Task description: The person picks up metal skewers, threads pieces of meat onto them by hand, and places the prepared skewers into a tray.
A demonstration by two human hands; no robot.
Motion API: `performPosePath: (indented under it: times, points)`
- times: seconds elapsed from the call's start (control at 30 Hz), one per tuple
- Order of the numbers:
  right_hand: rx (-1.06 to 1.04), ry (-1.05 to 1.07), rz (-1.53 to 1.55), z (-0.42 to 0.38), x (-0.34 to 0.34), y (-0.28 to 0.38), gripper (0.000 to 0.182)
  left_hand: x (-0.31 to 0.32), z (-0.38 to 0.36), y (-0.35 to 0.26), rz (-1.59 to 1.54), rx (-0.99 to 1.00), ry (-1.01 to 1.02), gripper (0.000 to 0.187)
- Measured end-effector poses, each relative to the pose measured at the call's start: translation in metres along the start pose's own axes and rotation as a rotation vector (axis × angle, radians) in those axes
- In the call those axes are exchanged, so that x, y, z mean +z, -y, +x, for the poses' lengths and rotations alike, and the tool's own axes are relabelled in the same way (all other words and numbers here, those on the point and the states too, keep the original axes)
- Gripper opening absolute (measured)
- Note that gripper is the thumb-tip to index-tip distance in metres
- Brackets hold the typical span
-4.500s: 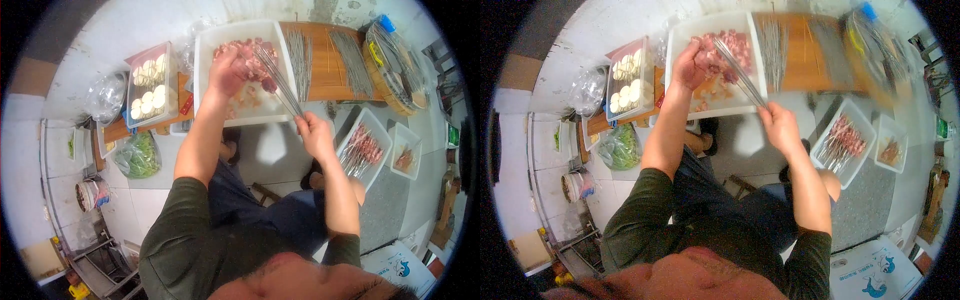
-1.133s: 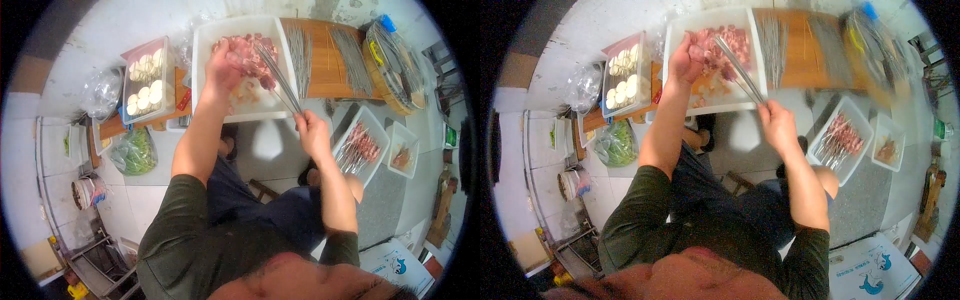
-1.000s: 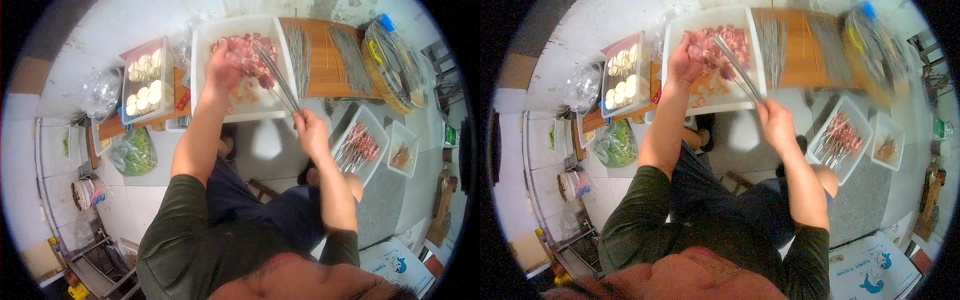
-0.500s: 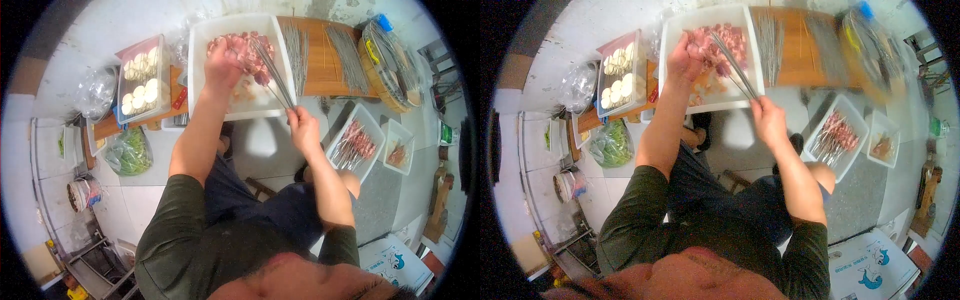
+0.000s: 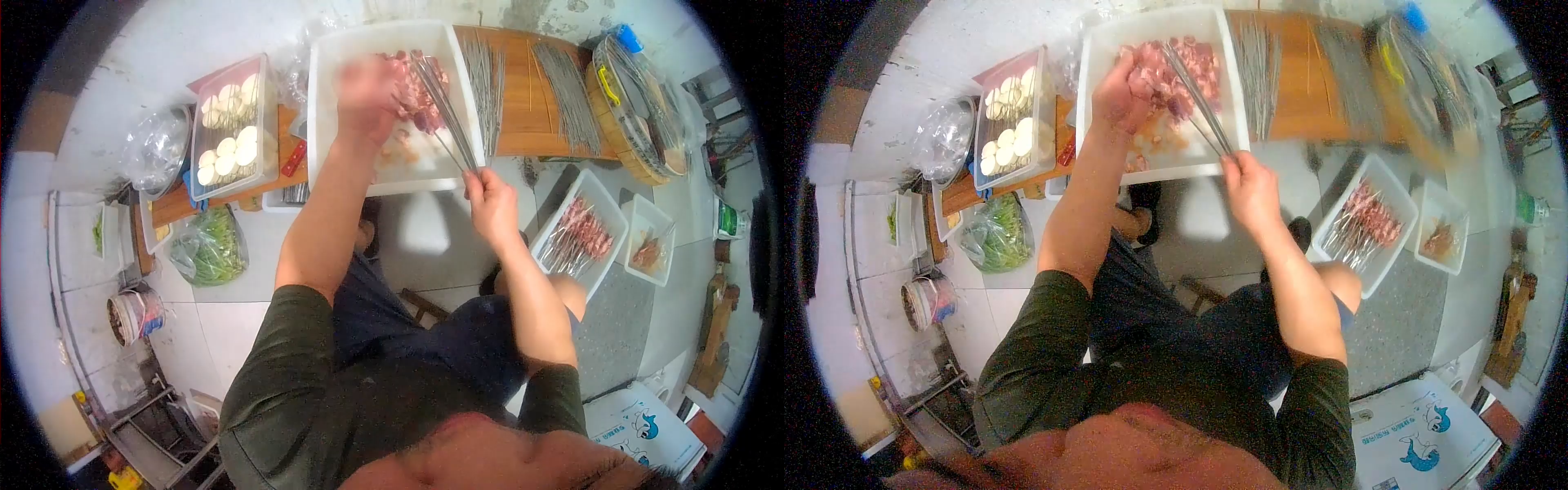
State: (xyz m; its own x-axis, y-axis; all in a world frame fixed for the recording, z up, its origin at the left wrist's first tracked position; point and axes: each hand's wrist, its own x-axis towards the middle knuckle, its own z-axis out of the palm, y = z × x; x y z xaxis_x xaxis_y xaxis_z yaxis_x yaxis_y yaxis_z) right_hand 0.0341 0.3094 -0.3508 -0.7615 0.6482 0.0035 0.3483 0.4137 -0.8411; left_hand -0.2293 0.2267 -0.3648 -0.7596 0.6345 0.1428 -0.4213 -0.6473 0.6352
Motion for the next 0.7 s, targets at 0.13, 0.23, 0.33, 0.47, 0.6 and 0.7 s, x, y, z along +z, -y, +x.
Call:
performPosePath:
  times: [0.13,0.23,0.33,0.47,0.6,0.7]
  points:
    - [0.021,0.015,0.022,0.0,-0.003,0.001,0.023,0.043,-0.015,-0.025,0.086,-0.089,-0.079,0.024]
    - [0.016,0.016,-0.01,0.001,-0.003,-0.002,0.024,0.032,-0.013,-0.026,0.069,-0.079,-0.026,0.026]
    - [0.008,0.02,-0.021,0.002,-0.003,-0.005,0.024,0.034,-0.014,-0.03,0.07,-0.068,0.025,0.026]
    - [0.007,0.025,-0.02,0.001,-0.005,-0.005,0.024,0.041,-0.015,-0.032,0.135,-0.084,-0.009,0.026]
    - [-0.001,0.024,-0.027,0.001,-0.007,-0.005,0.024,0.035,-0.011,-0.031,0.119,-0.098,0.033,0.028]
    - [0.0,0.013,-0.013,0.0,-0.006,-0.004,0.024,0.027,-0.007,-0.026,0.177,-0.047,-0.084,0.029]
